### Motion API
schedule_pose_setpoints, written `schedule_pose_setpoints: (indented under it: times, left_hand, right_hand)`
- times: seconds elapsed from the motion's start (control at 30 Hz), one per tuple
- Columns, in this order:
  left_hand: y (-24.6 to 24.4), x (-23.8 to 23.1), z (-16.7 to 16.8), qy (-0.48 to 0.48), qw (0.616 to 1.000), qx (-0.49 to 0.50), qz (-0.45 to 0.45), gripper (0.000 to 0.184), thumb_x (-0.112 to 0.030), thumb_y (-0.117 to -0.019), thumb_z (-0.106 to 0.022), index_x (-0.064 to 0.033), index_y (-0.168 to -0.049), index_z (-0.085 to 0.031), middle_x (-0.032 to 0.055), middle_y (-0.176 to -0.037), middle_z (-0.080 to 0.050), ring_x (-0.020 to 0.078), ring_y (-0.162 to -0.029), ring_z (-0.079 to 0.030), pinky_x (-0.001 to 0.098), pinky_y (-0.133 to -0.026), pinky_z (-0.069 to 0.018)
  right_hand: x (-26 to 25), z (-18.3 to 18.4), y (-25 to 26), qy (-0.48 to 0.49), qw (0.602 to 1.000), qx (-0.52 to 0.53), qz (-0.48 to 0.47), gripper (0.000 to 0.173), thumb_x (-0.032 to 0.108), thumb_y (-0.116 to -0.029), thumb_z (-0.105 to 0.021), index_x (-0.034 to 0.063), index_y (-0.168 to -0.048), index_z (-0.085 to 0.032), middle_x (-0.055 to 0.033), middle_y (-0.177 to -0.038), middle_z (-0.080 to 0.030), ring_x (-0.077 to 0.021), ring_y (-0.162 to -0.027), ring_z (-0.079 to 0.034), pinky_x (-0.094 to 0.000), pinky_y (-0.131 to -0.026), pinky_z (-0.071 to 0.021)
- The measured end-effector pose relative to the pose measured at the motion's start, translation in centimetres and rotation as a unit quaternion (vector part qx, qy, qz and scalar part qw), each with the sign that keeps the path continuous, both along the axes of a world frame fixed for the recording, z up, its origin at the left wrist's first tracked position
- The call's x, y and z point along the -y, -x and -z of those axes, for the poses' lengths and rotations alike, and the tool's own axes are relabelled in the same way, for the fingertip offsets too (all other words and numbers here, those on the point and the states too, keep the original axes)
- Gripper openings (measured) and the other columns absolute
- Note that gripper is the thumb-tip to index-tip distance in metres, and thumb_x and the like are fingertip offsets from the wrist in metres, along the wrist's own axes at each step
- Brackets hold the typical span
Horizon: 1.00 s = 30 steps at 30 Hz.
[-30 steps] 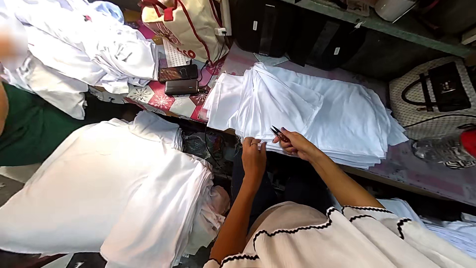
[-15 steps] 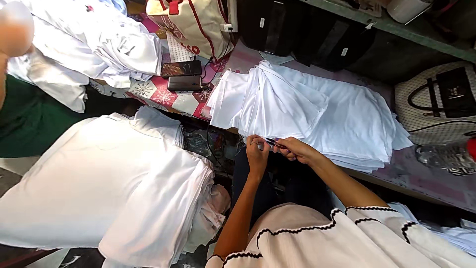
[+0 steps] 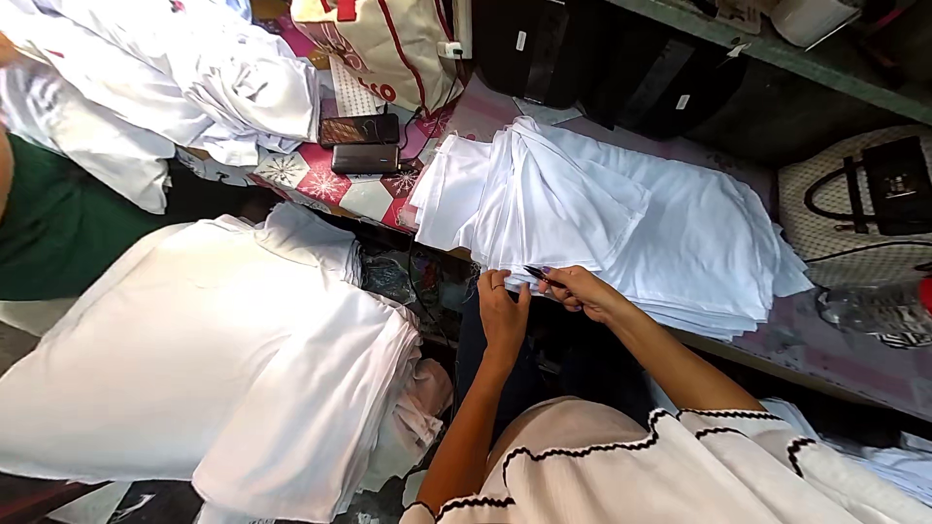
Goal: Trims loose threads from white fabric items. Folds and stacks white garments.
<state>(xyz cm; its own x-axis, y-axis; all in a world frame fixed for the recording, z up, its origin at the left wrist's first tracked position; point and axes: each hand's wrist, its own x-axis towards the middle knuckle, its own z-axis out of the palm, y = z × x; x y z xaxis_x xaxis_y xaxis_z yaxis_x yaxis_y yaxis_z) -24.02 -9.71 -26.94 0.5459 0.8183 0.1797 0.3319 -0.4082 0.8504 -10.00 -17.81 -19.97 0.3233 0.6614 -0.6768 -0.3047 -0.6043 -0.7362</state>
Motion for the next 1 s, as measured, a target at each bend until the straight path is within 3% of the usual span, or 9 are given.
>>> schedule_pose_setpoints:
  times: [0.17, 0.43, 0.6, 0.67, 0.73, 0.8, 0.9, 0.93, 1.0]
  left_hand:
    - [-1.4, -0.9, 1.7, -0.028, 0.998, 0.055, -0.014, 0.009, 0.000, -0.0902, -0.068, 0.0084, -0.091, -0.073, 0.0266, -0.104, -0.066, 0.0360, -0.099, -0.067, 0.0400, -0.086, -0.0573]
    - [-0.7, -1.2, 1.7, 0.059, 0.991, 0.116, -0.007, 0.009, 0.000, -0.0880, -0.067, 0.0084, -0.086, -0.070, 0.0221, -0.101, -0.063, 0.0233, -0.096, -0.065, 0.0283, -0.083, -0.0553]
    - [0.2, -1.2, 1.4, 0.048, 0.997, 0.066, -0.007, 0.011, -0.003, -0.0880, -0.067, 0.0069, -0.085, -0.069, 0.0212, -0.101, -0.064, 0.0248, -0.092, -0.065, 0.0310, -0.081, -0.0553]
    - [1.0, -1.2, 0.2, 0.013, 1.000, -0.016, -0.009, 0.012, -0.005, -0.0884, -0.067, 0.0066, -0.090, -0.070, 0.0243, -0.106, -0.066, 0.0350, -0.099, -0.066, 0.0439, -0.085, -0.0553]
    - [1.2, -1.2, -0.3, -0.068, 0.997, -0.039, -0.013, 0.018, -0.006, -0.0862, -0.070, 0.0053, -0.100, -0.072, 0.0276, -0.113, -0.066, 0.0447, -0.108, -0.064, 0.0557, -0.090, -0.0519]
    - [0.5, -1.5, 0.8, -0.155, 0.987, -0.031, 0.001, 0.025, -0.011, -0.0890, -0.072, 0.0007, -0.110, -0.074, 0.0301, -0.127, -0.063, 0.0504, -0.119, -0.059, 0.0629, -0.099, -0.0451]
    - [-0.8, -3.1, 2.1, -0.218, 0.976, 0.009, 0.025, 0.014, -0.009, -0.0938, -0.065, -0.0027, -0.094, -0.077, 0.0230, -0.124, -0.066, 0.0453, -0.122, -0.057, 0.0620, -0.103, -0.0405]
    - [-0.9, -3.6, 1.9, -0.198, 0.979, 0.025, 0.042, 0.014, -0.008, -0.0947, -0.064, -0.0018, -0.091, -0.076, 0.0204, -0.119, -0.068, 0.0427, -0.121, -0.059, 0.0612, -0.102, -0.0402]
    - [-0.6, -4.5, 1.2, -0.087, 0.991, 0.071, 0.078, 0.014, -0.003, -0.0951, -0.063, 0.0027, -0.098, -0.075, 0.0186, -0.108, -0.072, 0.0376, -0.113, -0.064, 0.0580, -0.098, -0.0434]
  right_hand:
    - [-0.2, -0.1, 0.0, 0.004, 1.000, 0.002, 0.007, 0.038, 0.029, -0.1123, -0.041, 0.0082, -0.089, -0.062, 0.0112, -0.053, -0.035, 0.0008, -0.040, -0.029, -0.0159, -0.041, -0.0259]
    - [-1.7, 0.3, 0.7, 0.037, 0.999, -0.037, -0.002, 0.040, 0.032, -0.1128, -0.038, 0.0089, -0.089, -0.061, 0.0110, -0.052, -0.034, 0.0004, -0.039, -0.029, -0.0159, -0.039, -0.0262]
    - [-2.0, 0.5, 1.1, 0.023, 0.999, -0.016, 0.021, 0.038, 0.029, -0.1126, -0.040, 0.0066, -0.091, -0.062, 0.0104, -0.053, -0.035, -0.0002, -0.039, -0.029, -0.0166, -0.040, -0.0269]
    - [-1.3, 0.4, 1.4, -0.009, 0.999, 0.051, 0.002, 0.039, 0.030, -0.1128, -0.039, 0.0048, -0.096, -0.064, 0.0095, -0.056, -0.038, -0.0005, -0.043, -0.032, -0.0172, -0.043, -0.0294]
    - [-0.6, 0.9, 1.7, -0.064, 0.968, 0.237, -0.053, 0.032, 0.027, -0.1099, -0.047, 0.0035, -0.103, -0.069, 0.0059, -0.066, -0.049, -0.0022, -0.054, -0.042, -0.0196, -0.054, -0.0377]
    - [-0.2, 2.0, 2.1, -0.091, 0.875, 0.461, -0.120, 0.030, 0.028, -0.1003, -0.065, 0.0016, -0.114, -0.072, -0.0094, -0.084, -0.070, -0.0200, -0.073, -0.063, -0.0399, -0.072, -0.0522]
    - [-0.9, 4.1, 1.8, -0.143, 0.726, 0.656, -0.150, 0.026, 0.016, -0.0950, -0.066, 0.0008, -0.114, -0.074, -0.0162, -0.089, -0.076, -0.0348, -0.072, -0.074, -0.0541, -0.062, -0.0565]
    - [-1.4, 4.2, 1.4, -0.156, 0.712, 0.670, -0.142, 0.023, 0.013, -0.0937, -0.065, 0.0013, -0.110, -0.076, -0.0151, -0.088, -0.076, -0.0332, -0.071, -0.074, -0.0525, -0.060, -0.0562]
    - [-2.3, 3.1, 0.8, -0.154, 0.760, 0.620, -0.119, 0.020, 0.012, -0.0937, -0.064, 0.0006, -0.103, -0.078, -0.0144, -0.082, -0.075, -0.0306, -0.071, -0.072, -0.0519, -0.064, -0.0556]
